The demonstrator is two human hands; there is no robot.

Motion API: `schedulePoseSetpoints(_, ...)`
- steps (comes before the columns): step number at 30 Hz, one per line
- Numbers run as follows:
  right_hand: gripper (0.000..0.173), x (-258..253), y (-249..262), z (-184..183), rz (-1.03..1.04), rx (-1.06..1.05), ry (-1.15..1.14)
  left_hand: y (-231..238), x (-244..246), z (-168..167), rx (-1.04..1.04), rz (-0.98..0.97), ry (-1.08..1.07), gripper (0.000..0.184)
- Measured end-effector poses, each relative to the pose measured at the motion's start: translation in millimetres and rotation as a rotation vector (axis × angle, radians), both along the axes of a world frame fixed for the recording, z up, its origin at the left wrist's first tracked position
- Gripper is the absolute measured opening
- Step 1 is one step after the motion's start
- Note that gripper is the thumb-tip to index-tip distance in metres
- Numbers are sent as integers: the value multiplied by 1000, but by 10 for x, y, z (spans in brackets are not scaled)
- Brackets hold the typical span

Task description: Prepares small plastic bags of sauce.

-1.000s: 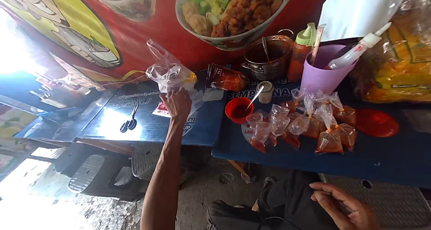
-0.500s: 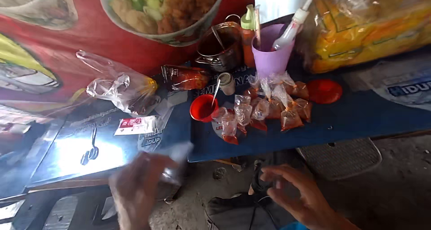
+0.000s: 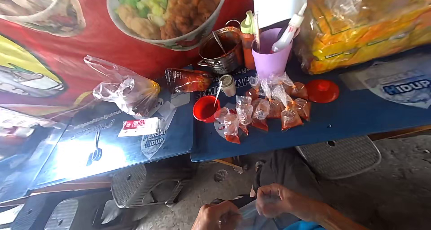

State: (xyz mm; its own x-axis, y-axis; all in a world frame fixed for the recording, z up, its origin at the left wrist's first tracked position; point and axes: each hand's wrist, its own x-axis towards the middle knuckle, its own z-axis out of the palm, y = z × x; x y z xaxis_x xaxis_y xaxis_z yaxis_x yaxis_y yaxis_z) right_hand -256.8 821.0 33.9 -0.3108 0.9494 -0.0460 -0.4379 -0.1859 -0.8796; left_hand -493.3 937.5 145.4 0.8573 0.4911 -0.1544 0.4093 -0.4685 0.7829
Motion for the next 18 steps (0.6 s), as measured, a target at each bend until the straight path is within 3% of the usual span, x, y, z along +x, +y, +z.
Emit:
schedulePoseSetpoints(5, 23, 126, -38, -99, 86, -169, 192, 28, 4, -168, -102, -89, -18, 15)
schedulePoseSetpoints(8, 27, 131, -20, -98, 163, -116, 42, 18, 36, -238, -94, -115, -28, 15)
schedulePoseSetpoints(11, 18, 151, -28, -74, 196, -115, -99, 34, -1, -241, -74, -70, 37, 16)
schedulePoseSetpoints(15, 11, 246, -29, -176, 155, -93, -161, 74, -116, -274, -84, 32, 94, 17)
schedulePoseSetpoints(18, 12, 258, -20, -208, -42, -237, -178, 97, -179, -353, -121, 101, 102, 15)
